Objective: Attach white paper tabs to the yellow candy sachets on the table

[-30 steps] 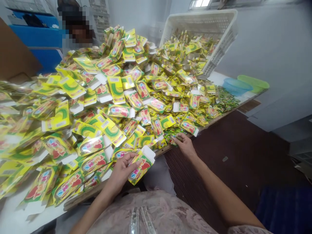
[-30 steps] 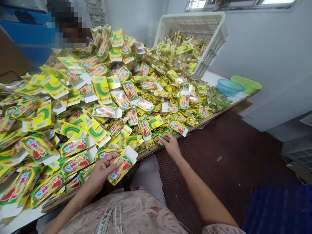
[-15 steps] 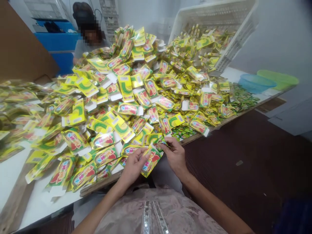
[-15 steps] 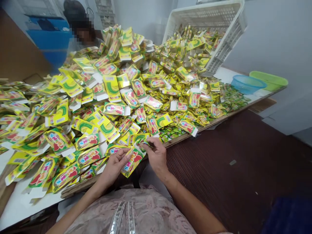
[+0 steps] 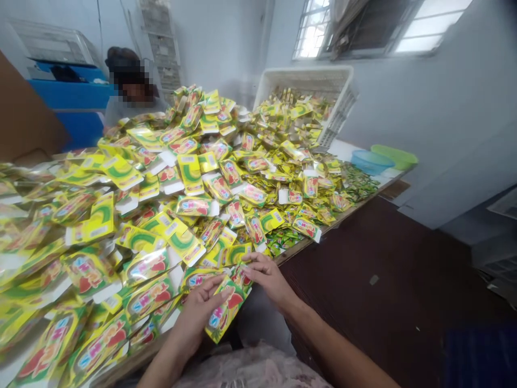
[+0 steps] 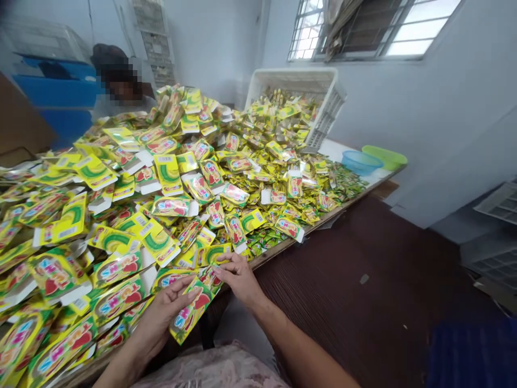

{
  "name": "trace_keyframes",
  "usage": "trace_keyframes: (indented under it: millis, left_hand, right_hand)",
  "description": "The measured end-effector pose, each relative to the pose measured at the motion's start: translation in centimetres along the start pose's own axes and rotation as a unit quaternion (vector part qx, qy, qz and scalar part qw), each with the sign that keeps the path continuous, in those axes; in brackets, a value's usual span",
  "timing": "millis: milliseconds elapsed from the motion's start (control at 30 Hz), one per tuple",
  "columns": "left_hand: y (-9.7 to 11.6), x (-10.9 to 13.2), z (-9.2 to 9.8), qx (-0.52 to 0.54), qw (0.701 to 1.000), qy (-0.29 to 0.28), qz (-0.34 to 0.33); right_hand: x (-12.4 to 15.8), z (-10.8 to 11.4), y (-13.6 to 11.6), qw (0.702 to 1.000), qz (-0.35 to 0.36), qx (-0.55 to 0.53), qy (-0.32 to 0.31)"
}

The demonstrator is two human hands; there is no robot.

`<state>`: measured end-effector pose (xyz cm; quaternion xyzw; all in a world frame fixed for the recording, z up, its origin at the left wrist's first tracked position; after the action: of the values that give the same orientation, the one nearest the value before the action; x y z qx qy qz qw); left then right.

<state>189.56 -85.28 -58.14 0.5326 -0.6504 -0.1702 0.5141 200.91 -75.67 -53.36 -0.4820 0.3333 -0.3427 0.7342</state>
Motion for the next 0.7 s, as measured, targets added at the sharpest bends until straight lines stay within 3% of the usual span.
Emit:
trace_keyframes:
  millis: [200,367,467,500,567,633,700]
  left_hand:
    - [1.5,0.4,0.2,0.031,0.999,0.031,-0.030]
    - [1.6,0.2,1.1,0.049,0.997,0.046,-0.030]
    - [1.9,0.0,2.4,0.056,0.995,0.081,-0.035]
    - [2.0,-0.1,2.8,0.055,0.994,0.088,-0.037]
    - [2.1,-0.3,3.1,0.053,0.994,0.094,-0.036]
    - [2.1,-0.5,3.0,0.051,0.994,0.093,-0.027]
    - [1.9,-0.6,2.9,0.055,0.994,0.095,-0.021]
  right_hand:
    - [-0.8,0.7,-4.0,0.992,0.089,0.089,0.009]
    - [-2.0,-0.9,-4.1,0.993,0.090,0.047,-0.053]
    - [-4.0,2.9,-4.7,0.981,0.156,0.109,0.041]
    - [-4.9,5.0,-4.9,0.965,0.181,0.164,0.092]
    - [-7.1,9.0,-5.1,0.907,0.218,0.315,0.174]
    - [-10.4,11.2,-3.9,0.858,0.211,0.442,0.153]
    - [-13.2,12.8,-2.8,0.851,0.217,0.461,0.124]
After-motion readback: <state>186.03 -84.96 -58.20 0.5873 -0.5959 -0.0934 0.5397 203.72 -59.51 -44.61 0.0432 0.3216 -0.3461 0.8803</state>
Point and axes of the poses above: each hand's wrist, its own x-axis away from the middle knuckle, its own z-axis out of the back of the hand, y = z × x, the point moved 10 cm from there along -x, towards the middle knuckle, and after that the axes turned 5 degrees about z, right-handed, at the moved point
